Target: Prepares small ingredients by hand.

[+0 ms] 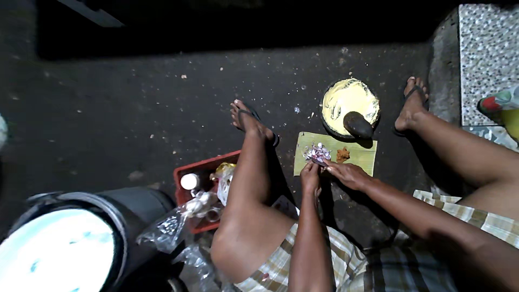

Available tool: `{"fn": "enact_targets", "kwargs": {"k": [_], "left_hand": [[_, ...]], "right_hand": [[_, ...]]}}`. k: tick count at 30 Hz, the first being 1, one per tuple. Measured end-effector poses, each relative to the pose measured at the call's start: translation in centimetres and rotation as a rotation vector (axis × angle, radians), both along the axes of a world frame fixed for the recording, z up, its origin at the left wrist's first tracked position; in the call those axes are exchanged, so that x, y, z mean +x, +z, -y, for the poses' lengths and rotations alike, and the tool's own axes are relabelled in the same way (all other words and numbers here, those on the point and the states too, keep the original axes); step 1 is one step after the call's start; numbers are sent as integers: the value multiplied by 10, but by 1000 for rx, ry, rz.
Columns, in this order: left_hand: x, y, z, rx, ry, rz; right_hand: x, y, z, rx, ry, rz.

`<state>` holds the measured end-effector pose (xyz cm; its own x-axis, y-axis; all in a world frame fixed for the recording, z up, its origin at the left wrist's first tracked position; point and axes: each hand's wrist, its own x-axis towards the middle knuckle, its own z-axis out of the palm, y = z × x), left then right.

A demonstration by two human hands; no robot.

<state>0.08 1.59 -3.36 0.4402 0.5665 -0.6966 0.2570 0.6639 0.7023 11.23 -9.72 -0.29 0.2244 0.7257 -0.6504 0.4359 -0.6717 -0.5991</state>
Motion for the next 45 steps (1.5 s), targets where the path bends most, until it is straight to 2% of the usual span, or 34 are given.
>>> {"fn": "enact_targets", "kwargs": {"k": [16,22,26,45], "left_hand": [[1,9,6,-112,-71,57],[1,3,-3,12,65,-39],[0,0,-3,17,80,-26],[1,6,4,-113,-42,84]], "right_hand": [[13,-15,-13,21,-82,-15],[0,1,-3,20,5,-27],[-2,8,6,-9,18,-45],[15,-22,-16,34,-63,-15]]}}
